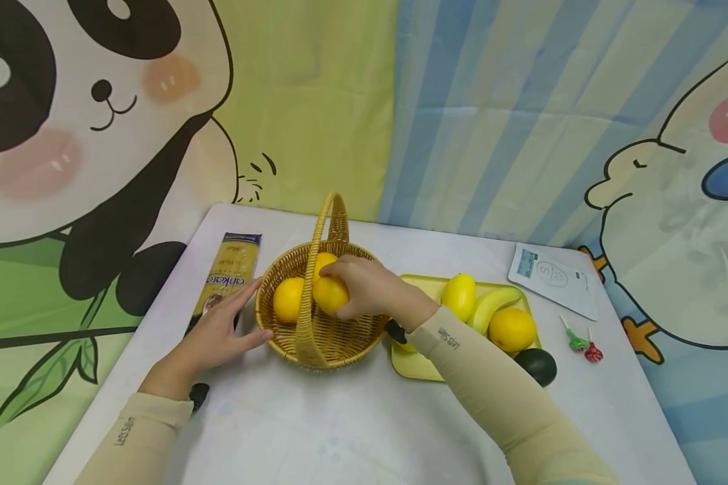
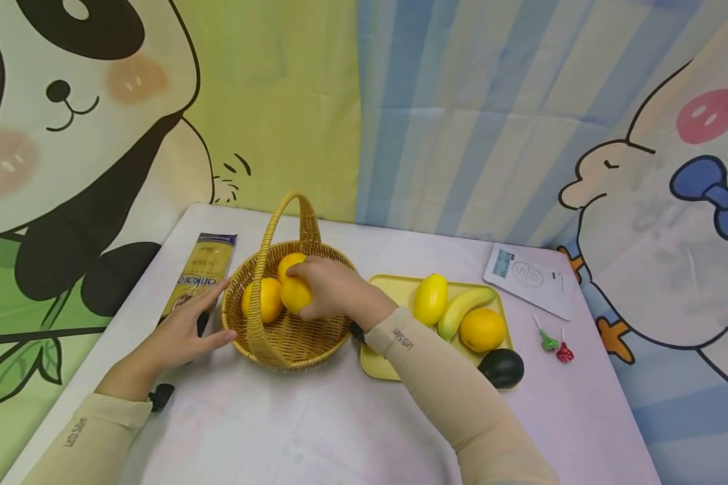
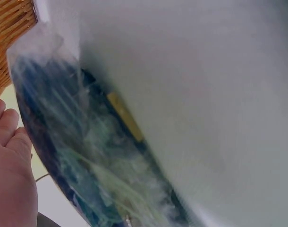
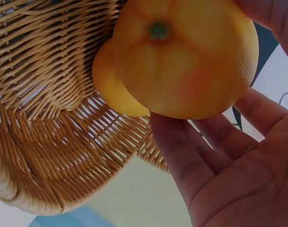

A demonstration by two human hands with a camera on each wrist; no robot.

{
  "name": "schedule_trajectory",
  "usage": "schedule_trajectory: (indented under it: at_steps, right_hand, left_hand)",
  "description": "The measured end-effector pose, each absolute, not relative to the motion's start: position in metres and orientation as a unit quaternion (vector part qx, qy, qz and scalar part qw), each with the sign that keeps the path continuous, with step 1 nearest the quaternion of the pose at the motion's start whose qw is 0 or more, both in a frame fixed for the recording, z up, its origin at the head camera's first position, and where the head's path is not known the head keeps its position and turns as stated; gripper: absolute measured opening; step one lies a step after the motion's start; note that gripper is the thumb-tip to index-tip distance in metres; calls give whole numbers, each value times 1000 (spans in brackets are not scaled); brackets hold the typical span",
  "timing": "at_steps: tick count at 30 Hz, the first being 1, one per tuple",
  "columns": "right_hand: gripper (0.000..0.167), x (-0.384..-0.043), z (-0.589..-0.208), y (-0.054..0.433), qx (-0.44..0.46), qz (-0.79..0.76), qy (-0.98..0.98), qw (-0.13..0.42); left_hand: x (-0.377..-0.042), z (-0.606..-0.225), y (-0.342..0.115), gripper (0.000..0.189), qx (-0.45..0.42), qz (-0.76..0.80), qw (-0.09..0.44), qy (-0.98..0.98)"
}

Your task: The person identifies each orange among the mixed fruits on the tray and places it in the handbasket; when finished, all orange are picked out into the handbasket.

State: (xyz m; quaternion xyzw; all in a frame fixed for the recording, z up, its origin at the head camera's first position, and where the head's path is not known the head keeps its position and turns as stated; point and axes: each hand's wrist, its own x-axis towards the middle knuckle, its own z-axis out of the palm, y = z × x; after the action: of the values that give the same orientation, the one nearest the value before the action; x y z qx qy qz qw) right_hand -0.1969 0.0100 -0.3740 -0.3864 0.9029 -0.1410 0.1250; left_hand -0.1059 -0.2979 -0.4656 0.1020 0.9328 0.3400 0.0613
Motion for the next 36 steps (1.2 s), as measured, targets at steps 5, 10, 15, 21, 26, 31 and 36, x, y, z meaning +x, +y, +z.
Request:
schedule_trajectory:
  at_steps: [5,10,15,21,26,31,36]
  right_hand:
    - [72,-195,-375,7,-389,-129,902,136]
    - [73,-192,-378,4,-387,-113,903,152]
    - [71,-190,-382,1,-395,-103,900,155]
    - [70,-187,-385,-2,-406,-89,895,166]
    - [71,-185,-384,-6,-411,-74,891,179]
    - [72,-186,-386,-9,-418,-67,887,185]
    - [71,-187,-389,-12,-429,-61,883,181]
  left_hand:
    - [-105,-465,-298,106,101,341,61,933]
    - [-106,-465,-297,106,102,342,62,932]
    - [-105,-465,-297,106,99,341,62,933]
    - [-105,-464,-297,106,97,340,64,933]
    - [-104,-464,-297,106,98,343,64,932]
    - [-104,-464,-297,107,97,341,64,933]
    - [-104,-465,-298,106,101,341,60,933]
